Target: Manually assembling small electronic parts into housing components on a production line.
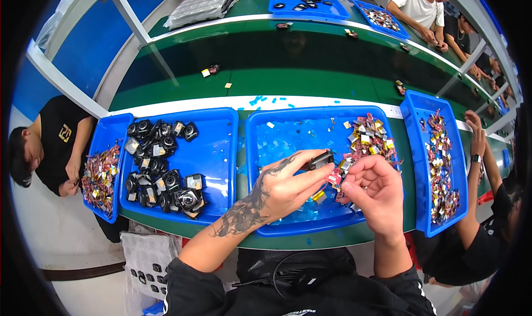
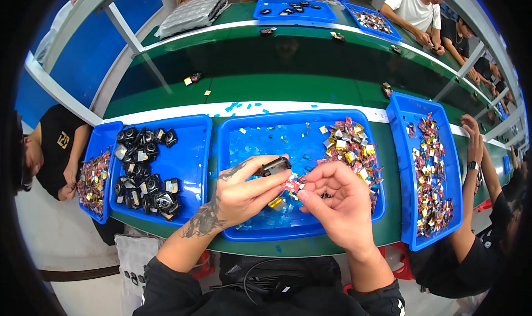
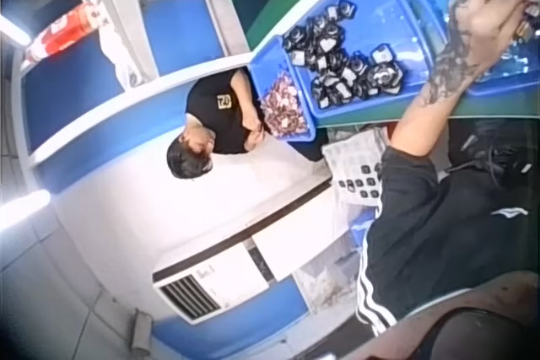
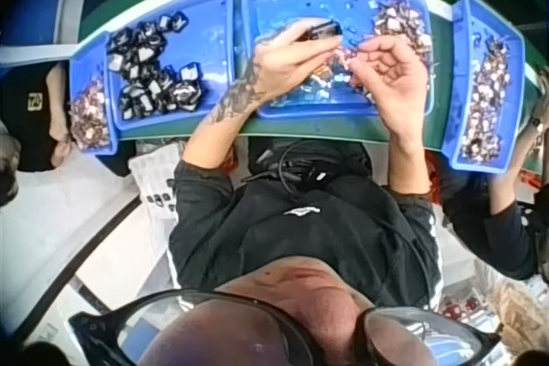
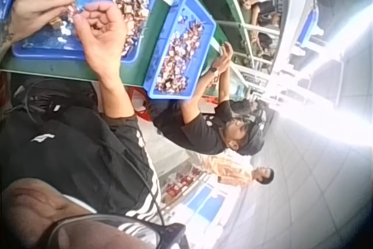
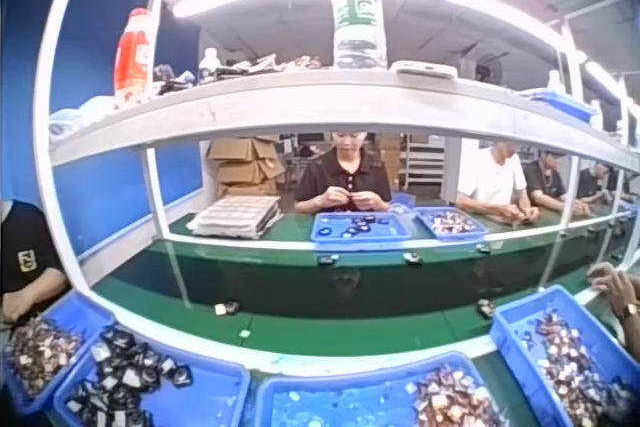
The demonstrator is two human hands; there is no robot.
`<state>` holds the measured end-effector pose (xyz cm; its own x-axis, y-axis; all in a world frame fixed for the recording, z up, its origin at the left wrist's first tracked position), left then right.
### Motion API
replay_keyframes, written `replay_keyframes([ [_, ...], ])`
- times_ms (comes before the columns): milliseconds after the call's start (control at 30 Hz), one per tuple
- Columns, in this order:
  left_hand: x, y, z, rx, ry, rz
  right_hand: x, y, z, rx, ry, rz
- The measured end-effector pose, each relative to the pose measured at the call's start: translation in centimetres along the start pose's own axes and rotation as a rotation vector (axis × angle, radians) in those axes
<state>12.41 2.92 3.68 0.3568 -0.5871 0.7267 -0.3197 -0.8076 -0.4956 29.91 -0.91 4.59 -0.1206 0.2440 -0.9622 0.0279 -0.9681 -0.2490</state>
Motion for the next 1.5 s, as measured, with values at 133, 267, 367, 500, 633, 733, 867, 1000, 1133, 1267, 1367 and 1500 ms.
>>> replay_keyframes([
  [133, 0.3, -0.2, -0.2, -0.062, 0.014, 0.051, -0.2, 0.0, -0.2, 0.025, 0.064, 0.017],
  [267, -0.8, -0.1, 0.3, -0.393, 0.353, -0.373, -2.9, -1.3, 0.4, -0.372, 0.758, -0.693],
  [367, -2.0, 0.7, 1.6, -0.478, 0.761, -0.704, -2.9, -0.9, 0.6, -0.514, 0.842, -0.875],
  [500, -2.2, 0.8, 2.1, -0.472, 0.963, -0.869, -1.5, -0.6, 0.3, -0.211, 0.404, -0.342],
  [633, -2.4, 1.0, 2.3, -0.481, 0.896, -0.799, 0.4, -0.4, 0.6, -0.092, 0.381, -0.215],
  [733, -2.4, 1.1, 2.3, -0.347, 0.933, -0.815, 1.2, -0.5, 0.7, 0.002, 0.251, -0.141],
  [867, -1.6, 0.7, 2.2, -0.342, 0.901, -0.731, 1.5, -0.7, 0.7, 0.059, 0.233, -0.132],
  [1000, -1.6, 0.6, 2.0, -0.374, 0.85, -0.712, 1.1, -1.1, 0.6, 0.005, 0.351, -0.099],
  [1133, -1.7, 0.6, 2.0, -0.38, 0.761, -0.736, 0.7, -1.4, 0.7, -0.046, 0.437, -0.072],
  [1267, -1.4, 0.7, 2.1, -0.335, 0.864, -0.709, 1.2, -1.3, 1.0, 0.003, 0.502, -0.127],
  [1367, -1.8, 1.0, 2.2, -0.286, 0.941, -0.743, 2.5, -1.1, 1.3, 0.009, 0.333, -0.08],
  [1500, -2.4, 1.1, 1.3, -0.225, 0.778, -0.762, 1.6, -3.1, 1.8, -0.081, 0.474, -0.164],
])
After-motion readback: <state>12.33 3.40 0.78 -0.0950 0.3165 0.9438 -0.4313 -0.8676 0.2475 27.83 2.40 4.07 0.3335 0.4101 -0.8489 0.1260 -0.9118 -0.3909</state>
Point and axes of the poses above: each hand's wrist, its own y-axis away from the middle knuckle, its own z-axis out of the palm, x = y × z, the point moved 4 cm from there along -y, towards the middle knuckle, and after that the axes turned 15 degrees about -z, right-handed, at the moved point
